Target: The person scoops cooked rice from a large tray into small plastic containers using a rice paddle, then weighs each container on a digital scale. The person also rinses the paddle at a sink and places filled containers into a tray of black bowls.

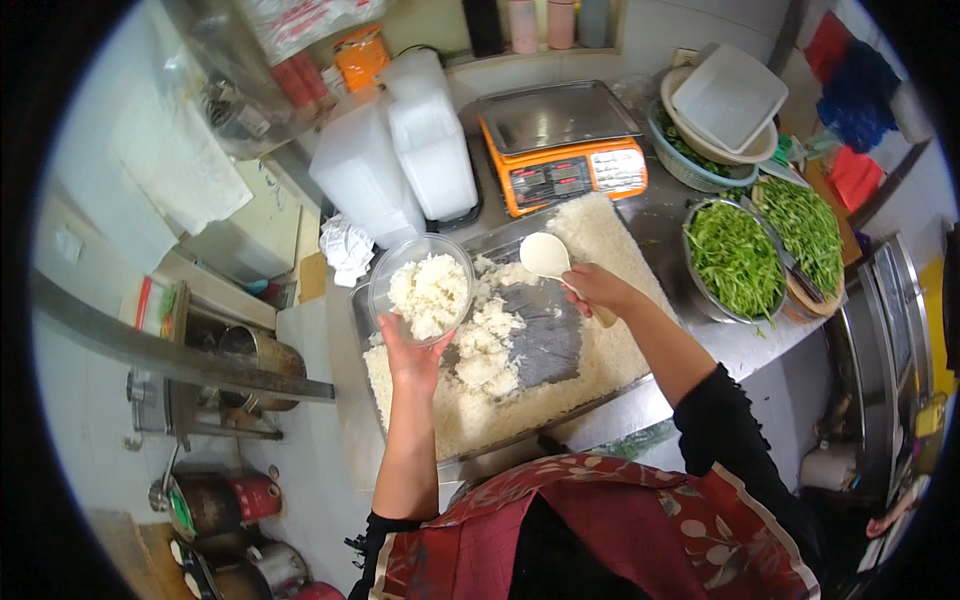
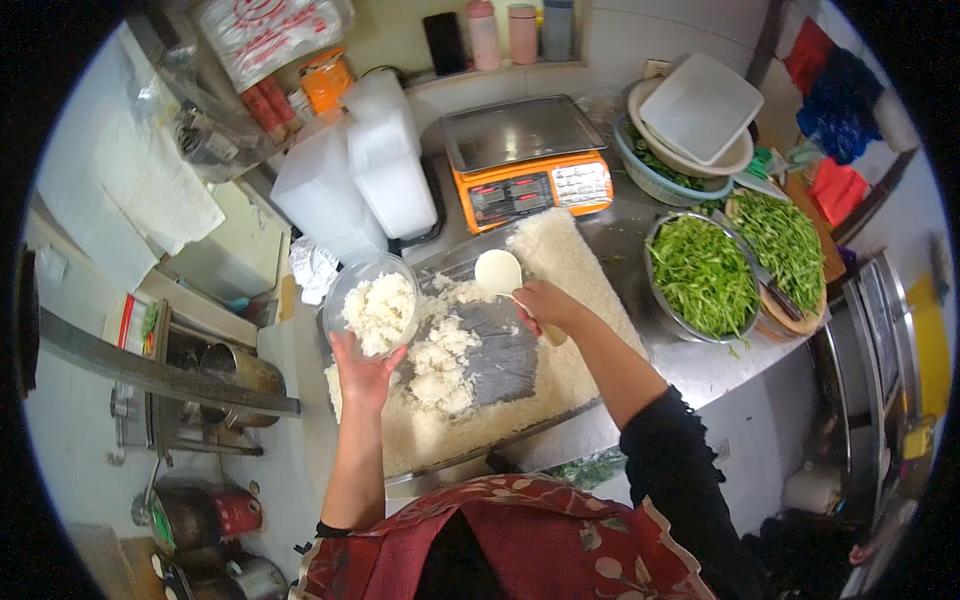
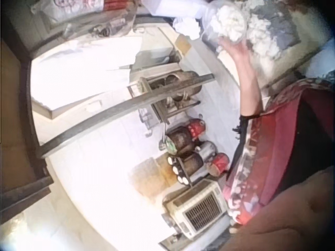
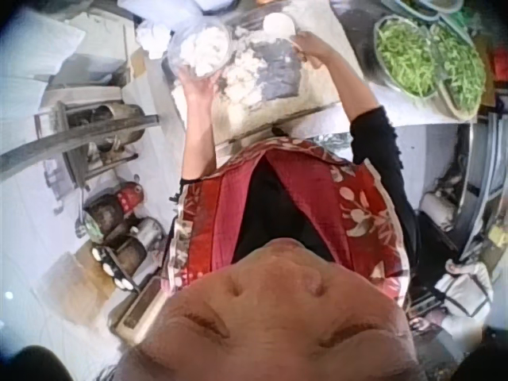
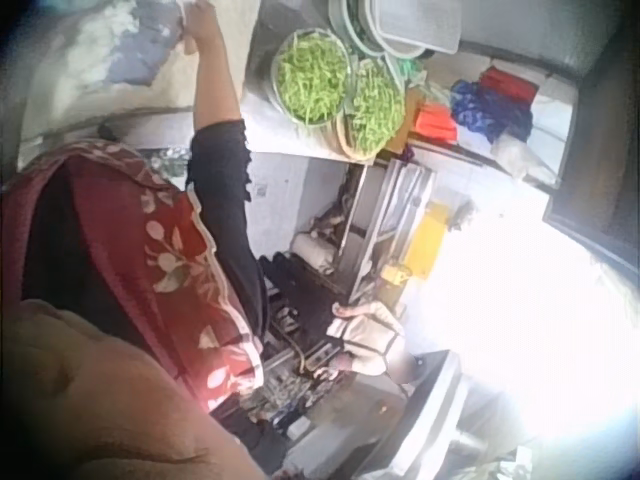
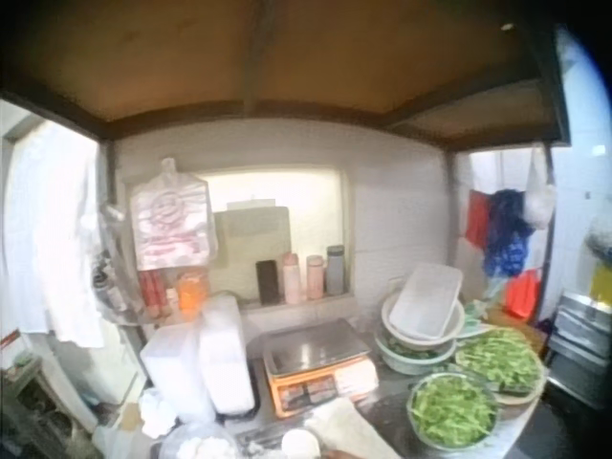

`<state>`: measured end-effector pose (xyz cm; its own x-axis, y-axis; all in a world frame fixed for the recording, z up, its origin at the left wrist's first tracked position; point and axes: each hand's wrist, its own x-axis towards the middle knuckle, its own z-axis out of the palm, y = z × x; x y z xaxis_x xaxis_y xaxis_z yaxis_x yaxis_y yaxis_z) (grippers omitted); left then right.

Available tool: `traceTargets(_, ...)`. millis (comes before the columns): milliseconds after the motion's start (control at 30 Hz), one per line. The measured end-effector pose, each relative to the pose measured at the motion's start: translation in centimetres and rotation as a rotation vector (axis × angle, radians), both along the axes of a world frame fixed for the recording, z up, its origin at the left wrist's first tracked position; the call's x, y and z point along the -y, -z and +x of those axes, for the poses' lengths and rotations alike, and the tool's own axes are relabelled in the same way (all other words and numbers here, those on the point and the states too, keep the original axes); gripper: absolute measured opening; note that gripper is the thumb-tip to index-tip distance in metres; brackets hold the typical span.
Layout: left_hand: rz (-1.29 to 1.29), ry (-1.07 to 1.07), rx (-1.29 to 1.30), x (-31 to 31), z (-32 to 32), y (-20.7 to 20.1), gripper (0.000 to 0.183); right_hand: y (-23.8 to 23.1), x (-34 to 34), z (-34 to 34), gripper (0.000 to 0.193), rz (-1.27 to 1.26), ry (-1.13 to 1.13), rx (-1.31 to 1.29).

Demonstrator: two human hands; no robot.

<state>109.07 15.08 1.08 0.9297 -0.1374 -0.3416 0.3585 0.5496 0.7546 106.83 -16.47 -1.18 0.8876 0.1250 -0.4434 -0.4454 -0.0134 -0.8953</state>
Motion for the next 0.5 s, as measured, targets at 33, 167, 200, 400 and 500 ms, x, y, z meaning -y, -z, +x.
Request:
traceTargets(33,-0.002,-0.013,0.02,-0.9,-0.4,0.1,0.075,2.0,-0.6,1.5,0.02,0.042,-0.004,-0.02)
traceTargets(167,-0.009,-0.071,0.073,-3.3,-1.9,0.1,0.077,6.8,-3.1,4.3,0.02,-0.149,-0.04,-0.17)
traceTargets(200,-0.019,-0.085,0.081,-3.9,-2.4,0.2,0.077,6.9,-3.7,4.5,0.023,-0.217,-0.091,-0.154)
traceTargets(400,-0.014,-0.184,0.003,-5.6,-3.4,-0.2,0.07,6.8,-4.3,6.2,0.027,-0.393,-0.16,-0.178)
traceTargets(500,-0.033,-0.203,0.033,-6.9,-3.4,-0.7,0.067,5.5,1.0,6.9,0.022,-0.6,-0.344,0.385)
